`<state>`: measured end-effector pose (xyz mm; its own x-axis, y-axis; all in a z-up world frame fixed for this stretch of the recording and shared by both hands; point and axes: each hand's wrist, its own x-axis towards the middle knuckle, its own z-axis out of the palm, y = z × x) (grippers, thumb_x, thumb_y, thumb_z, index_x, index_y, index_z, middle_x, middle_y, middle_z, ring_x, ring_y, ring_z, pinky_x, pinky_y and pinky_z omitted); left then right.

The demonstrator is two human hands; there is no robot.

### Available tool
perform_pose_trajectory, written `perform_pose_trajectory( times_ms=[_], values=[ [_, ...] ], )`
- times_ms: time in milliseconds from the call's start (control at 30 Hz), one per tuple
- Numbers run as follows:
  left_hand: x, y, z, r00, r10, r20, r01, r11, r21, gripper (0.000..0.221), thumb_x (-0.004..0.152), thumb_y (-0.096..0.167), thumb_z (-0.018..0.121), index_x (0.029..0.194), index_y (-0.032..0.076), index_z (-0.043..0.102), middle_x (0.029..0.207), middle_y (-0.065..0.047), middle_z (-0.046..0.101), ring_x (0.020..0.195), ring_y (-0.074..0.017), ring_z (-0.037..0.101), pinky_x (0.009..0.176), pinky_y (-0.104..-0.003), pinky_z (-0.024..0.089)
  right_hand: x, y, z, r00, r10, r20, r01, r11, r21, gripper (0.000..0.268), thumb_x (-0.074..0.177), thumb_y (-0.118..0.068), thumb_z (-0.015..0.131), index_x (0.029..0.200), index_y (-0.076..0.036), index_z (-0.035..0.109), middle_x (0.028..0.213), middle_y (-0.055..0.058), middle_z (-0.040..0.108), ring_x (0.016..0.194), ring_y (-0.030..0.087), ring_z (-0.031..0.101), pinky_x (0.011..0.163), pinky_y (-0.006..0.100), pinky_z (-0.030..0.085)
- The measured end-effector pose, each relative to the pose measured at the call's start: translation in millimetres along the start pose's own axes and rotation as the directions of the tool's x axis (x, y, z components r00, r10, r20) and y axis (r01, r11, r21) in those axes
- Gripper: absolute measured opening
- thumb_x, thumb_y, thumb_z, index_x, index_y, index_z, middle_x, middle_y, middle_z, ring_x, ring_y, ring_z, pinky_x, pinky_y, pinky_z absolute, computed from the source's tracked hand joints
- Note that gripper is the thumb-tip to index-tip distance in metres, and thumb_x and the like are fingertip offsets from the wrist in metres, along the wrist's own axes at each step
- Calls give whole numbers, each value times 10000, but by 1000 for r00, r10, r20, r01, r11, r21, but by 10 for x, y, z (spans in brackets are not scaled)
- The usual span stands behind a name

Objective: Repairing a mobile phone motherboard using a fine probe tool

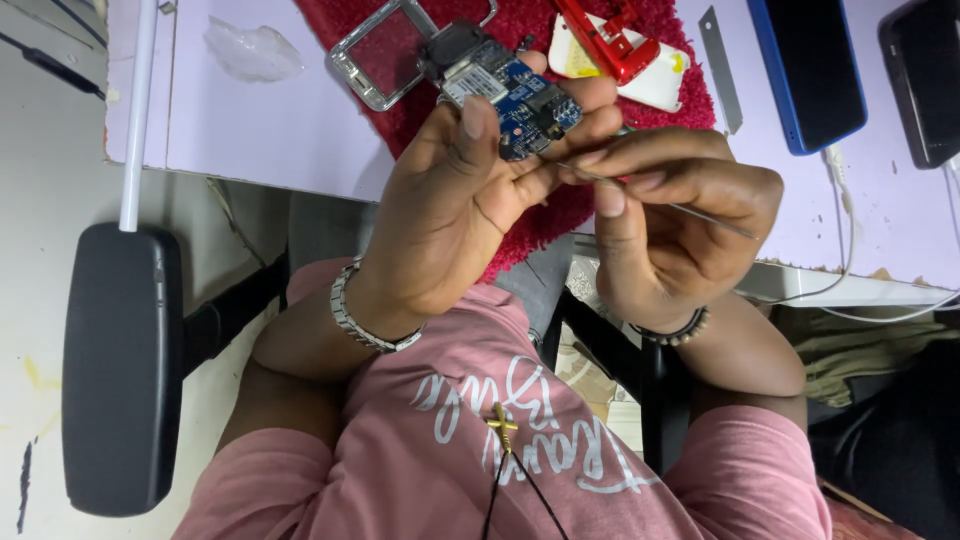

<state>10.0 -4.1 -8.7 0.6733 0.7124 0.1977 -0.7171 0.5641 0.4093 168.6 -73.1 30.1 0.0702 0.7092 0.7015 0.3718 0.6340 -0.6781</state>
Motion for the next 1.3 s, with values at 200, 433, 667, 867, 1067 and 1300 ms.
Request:
perform_pose_trajectory(
  times_ms=[200, 433, 667, 867, 1067, 1300],
  values=[
    [-13, -153, -54, 999, 20, -50, -25, 994, -107, 481, 1151, 395, 717, 1502, 101, 569, 1461, -235, 687, 1454, -382, 641, 1201, -513, 543, -70, 120, 30, 988, -108, -109, 111, 994, 19, 218, 1022, 140, 628, 1085, -16, 489, 1056, 224, 647, 927, 276, 742, 851, 342, 674],
    [-2, -90, 41, 1000, -15, -25, 13, 999, -52, 529, 1103, 468, 751, 1425, 77, 601, 1437, -260, 693, 1339, -342, 695, 1169, -475, 579, -63, -36, 154, 983, -151, -107, 138, 982, -126, 204, 1052, 104, 563, 1136, -41, 446, 1034, 270, 606, 914, 320, 722, 784, 398, 693],
    [-17, -112, 46, 999, -36, -8, 36, 995, -94, 490, 1119, 439, 733, 1436, 100, 575, 1440, -230, 691, 1361, -321, 682, 1214, -474, 568, -111, -70, 88, 991, -82, -108, 66, 988, -141, 181, 1048, 98, 605, 1102, -30, 489, 1044, 269, 626, 953, 333, 746, 989, 407, 672],
    [-51, -137, 85, 999, 45, -2, -45, 999, 16, 535, 1122, 434, 704, 1457, 82, 481, 1434, -253, 665, 1421, -354, 646, 1277, -521, 536, -77, -96, 86, 991, -99, -88, 86, 986, -145, 176, 1033, 88, 635, 1090, -23, 511, 1045, 254, 643, 978, 301, 745, 1023, 382, 651],
    [-50, -116, 162, 993, 114, -4, -112, 985, 128, 722, 1075, 510, 743, 1550, 80, 411, 1395, -275, 677, 1397, -394, 673, 1269, -564, 562, -97, -212, -15, 998, 17, -64, -27, 986, -165, 117, 1063, 9, 628, 1103, -27, 525, 1059, 242, 655, 963, 305, 744, 1025, 419, 653],
    [-21, -123, 141, 997, 70, -27, -65, 987, 146, 829, 1024, 557, 735, 1603, 88, 371, 1411, -284, 669, 1343, -360, 677, 1209, -514, 569, -70, -192, 164, 980, 21, -199, -61, 978, -201, 122, 1072, -117, 640, 1011, -15, 611, 908, 222, 715, 886, 323, 750, 946, 424, 648]
  ],
)
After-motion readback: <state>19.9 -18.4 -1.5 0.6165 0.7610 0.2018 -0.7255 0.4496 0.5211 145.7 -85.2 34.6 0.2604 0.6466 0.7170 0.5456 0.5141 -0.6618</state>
